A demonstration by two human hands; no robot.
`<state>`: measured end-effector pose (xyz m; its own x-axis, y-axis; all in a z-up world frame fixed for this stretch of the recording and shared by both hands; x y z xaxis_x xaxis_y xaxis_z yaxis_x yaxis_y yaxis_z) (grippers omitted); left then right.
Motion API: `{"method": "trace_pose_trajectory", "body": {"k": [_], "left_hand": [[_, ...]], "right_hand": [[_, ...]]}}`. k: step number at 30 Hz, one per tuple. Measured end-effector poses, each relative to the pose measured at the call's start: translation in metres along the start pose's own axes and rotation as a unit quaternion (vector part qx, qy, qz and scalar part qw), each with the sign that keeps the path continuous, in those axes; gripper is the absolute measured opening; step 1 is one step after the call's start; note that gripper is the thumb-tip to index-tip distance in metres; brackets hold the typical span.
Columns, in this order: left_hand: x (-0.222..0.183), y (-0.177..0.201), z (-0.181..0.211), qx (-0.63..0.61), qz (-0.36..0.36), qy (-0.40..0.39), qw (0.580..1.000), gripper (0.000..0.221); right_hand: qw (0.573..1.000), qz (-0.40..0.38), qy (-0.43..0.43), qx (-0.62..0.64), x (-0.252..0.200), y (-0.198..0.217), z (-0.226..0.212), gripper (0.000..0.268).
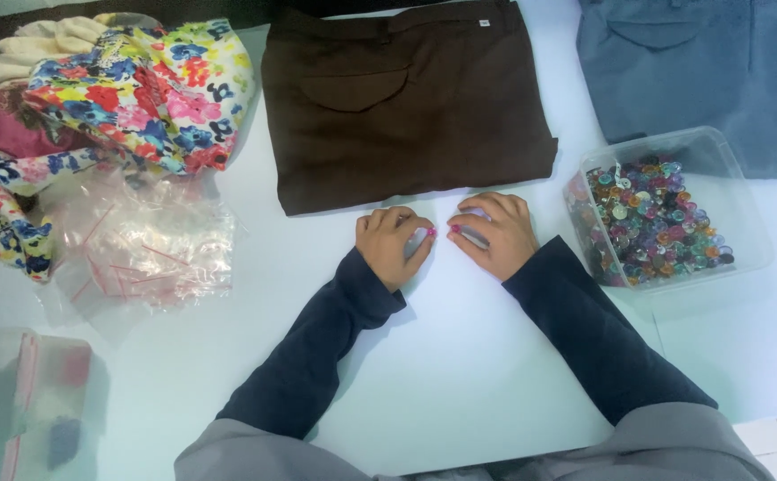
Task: Sorting specific pink buttons from a mixed container and placing them into a small plastic bag.
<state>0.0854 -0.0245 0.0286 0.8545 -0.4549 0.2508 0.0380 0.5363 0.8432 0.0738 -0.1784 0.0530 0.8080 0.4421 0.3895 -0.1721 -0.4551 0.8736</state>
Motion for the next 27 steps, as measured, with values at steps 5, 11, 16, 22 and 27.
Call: {"method": "trace_pose_trajectory", "body": {"k": [5,11,16,22,27], "left_hand": [[-0.001,0.005,0.0,-0.018,-0.016,0.013,1.0,0.025],[-0.005,0.0,-0.009,-0.035,-0.001,0.03,0.999,0.035],[-0.008,0.0,-0.015,-0.041,0.025,0.034,0.998,0.032],[-0.009,0.006,-0.013,-0.033,0.044,0.03,0.998,0.034],[-0.011,0.007,-0.012,-0.022,0.016,0.044,0.999,0.037]], "right_hand": [[1.0,-0.012,-0.01,0.009,-0.003,-0.001,0.003,0.021],[0.999,-0.014,-0.046,0.013,-0.015,-0.001,0.018,0.034],[0.996,-0.023,-0.078,0.024,-0.025,-0.002,0.035,0.026],[0.997,-0.01,-0.072,0.019,-0.023,0.003,0.033,0.011],[0.997,-0.006,-0.071,0.024,-0.022,0.01,0.027,0.016]]}}
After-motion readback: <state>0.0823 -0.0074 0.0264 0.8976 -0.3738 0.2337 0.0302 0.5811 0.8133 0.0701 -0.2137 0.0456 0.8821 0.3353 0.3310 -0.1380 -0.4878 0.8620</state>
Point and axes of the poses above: each hand's wrist, its own x-axis towards the middle knuckle, its own y-axis out of the back of the hand, z = x × y, the point moved 10 cm from there along x, towards the middle knuckle, and after that the axes turned 6 degrees about -z, right-handed, at the moved point
